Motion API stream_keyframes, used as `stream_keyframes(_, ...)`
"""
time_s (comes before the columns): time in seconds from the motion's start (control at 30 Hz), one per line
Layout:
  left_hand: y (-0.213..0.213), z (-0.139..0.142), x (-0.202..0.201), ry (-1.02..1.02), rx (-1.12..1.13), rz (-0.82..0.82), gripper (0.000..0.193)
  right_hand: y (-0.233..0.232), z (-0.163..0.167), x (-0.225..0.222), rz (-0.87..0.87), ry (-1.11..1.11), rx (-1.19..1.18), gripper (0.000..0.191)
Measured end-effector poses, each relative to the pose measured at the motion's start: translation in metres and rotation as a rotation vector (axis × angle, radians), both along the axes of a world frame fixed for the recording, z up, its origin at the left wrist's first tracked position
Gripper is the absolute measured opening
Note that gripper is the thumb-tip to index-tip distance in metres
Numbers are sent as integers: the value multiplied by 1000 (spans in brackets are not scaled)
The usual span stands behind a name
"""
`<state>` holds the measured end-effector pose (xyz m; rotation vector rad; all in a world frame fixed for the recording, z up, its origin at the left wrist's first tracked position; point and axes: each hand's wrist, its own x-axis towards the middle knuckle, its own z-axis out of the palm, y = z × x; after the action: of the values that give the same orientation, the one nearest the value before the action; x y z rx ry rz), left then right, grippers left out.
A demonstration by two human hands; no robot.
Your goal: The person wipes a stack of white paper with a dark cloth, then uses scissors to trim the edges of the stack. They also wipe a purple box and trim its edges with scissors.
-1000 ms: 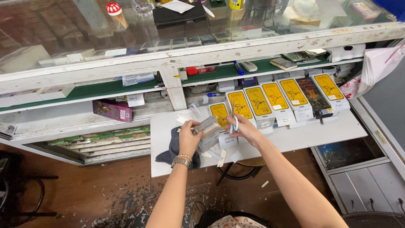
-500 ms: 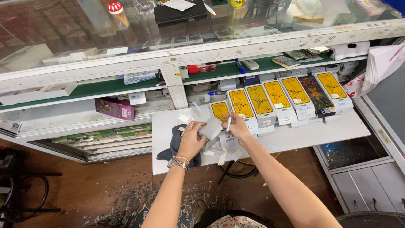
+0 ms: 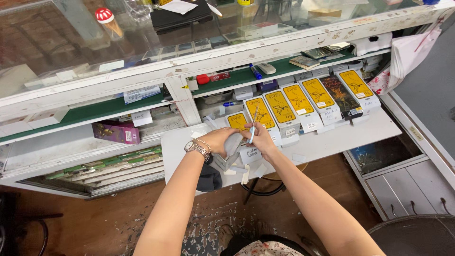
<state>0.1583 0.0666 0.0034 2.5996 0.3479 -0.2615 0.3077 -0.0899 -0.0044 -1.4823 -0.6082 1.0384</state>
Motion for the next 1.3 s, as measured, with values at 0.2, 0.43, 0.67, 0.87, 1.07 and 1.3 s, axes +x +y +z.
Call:
stream_keyframes(0.2, 0, 10, -32, -139, -67, 341, 108, -13, -14, -26, 77, 90, -157, 56)
stream_keyframes(0.43, -30, 2, -47, -297, -28, 714, 111, -7, -14, -28, 254, -91, -28, 57)
stream_keyframes(0.67, -37, -7, -42, -350, -38, 742, 112, -62, 2, -27, 435, -596, -245, 41)
stream_keyframes(0.87, -43, -16, -31, -396, 61, 682, 111, -64, 13, -32, 423, -611, -182, 40)
stream_keyframes(1.07, -46, -11, -29, -376, 29, 678, 110, -54, 8, -34, 382, -605, -160, 38)
stream_keyframes(1.3, -51, -1, -28, -319, 15, 679, 108, -57, 2, -31, 375, -610, -129, 38)
